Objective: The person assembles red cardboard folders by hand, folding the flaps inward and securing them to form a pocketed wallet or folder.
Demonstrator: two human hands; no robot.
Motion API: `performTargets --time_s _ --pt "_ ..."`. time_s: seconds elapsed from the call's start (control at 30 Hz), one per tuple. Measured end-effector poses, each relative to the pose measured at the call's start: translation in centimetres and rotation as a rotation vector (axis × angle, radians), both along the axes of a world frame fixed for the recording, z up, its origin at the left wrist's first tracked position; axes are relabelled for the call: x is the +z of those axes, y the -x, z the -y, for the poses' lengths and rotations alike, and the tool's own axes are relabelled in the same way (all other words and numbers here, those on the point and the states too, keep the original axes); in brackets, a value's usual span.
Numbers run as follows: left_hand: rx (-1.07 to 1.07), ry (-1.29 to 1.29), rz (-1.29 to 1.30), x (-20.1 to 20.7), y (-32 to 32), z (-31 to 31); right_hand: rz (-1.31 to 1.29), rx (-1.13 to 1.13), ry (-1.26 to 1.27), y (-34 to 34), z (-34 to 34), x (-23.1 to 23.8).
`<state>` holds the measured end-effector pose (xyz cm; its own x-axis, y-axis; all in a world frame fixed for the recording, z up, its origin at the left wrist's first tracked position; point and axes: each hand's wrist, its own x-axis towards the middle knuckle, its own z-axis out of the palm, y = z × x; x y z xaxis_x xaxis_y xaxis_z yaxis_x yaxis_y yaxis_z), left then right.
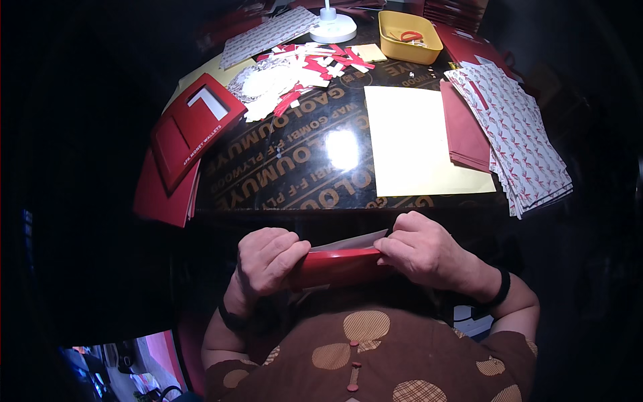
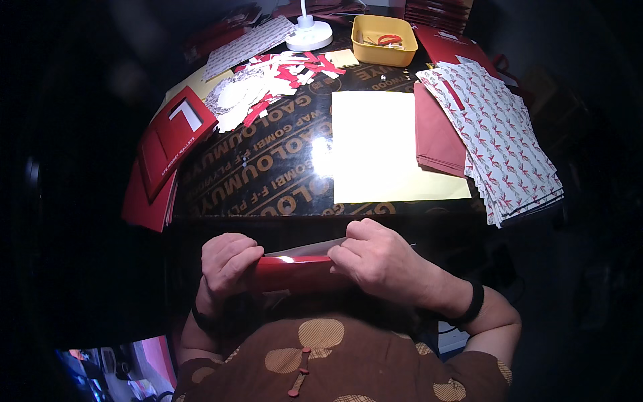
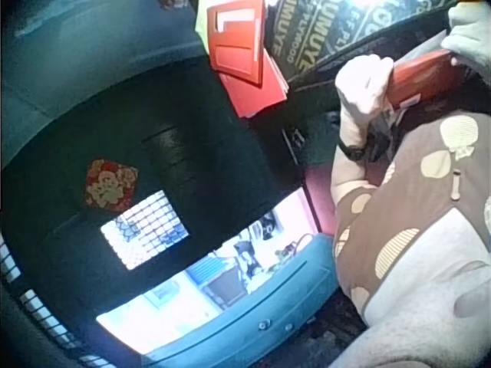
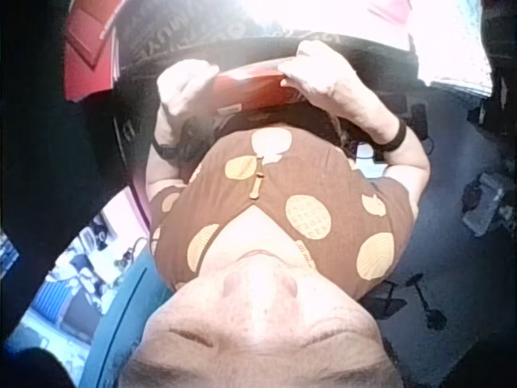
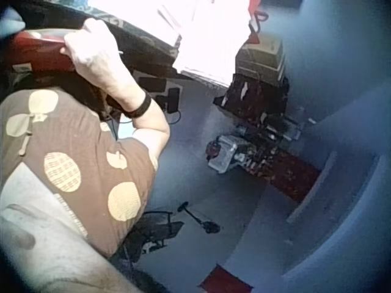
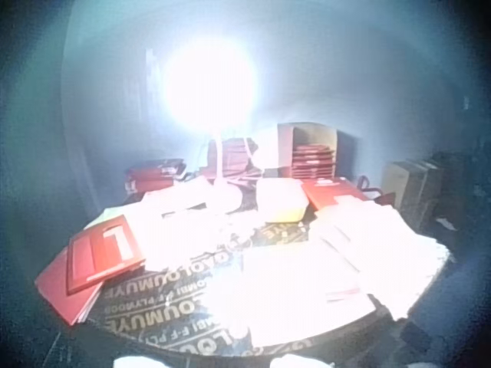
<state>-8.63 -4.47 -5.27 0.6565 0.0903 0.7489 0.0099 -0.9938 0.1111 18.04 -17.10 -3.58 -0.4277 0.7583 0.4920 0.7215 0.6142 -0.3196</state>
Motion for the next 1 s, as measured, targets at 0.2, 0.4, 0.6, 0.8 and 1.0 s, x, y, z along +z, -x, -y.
performTargets --time_s 0.2,0.4,0.6,0.8,1.0 --pt "-0.075 0.229 0.052 -0.3 0.0 0.3 0.01 0.099 0.037 -0.3 -0.2 -0.2" --pt "-0.12 0.253 0.024 -0.5 0.1 0.1 -0.041 -0.005 -0.096 1.8 -0.6 0.4" --pt "-0.115 0.318 0.024 -0.4 0.3 0.3 -0.022 0.082 -0.071 1.2 -0.8 -0.3" --pt "-0.163 0.513 0.064 -1.7 1.1 0.3 -0.055 0.088 -0.058 2.4 -1.2 0.5" --pt "-0.135 0.496 0.07 -0.9 0.8 0.5 -0.02 0.13 -0.158 3.0 -1.8 0.2"
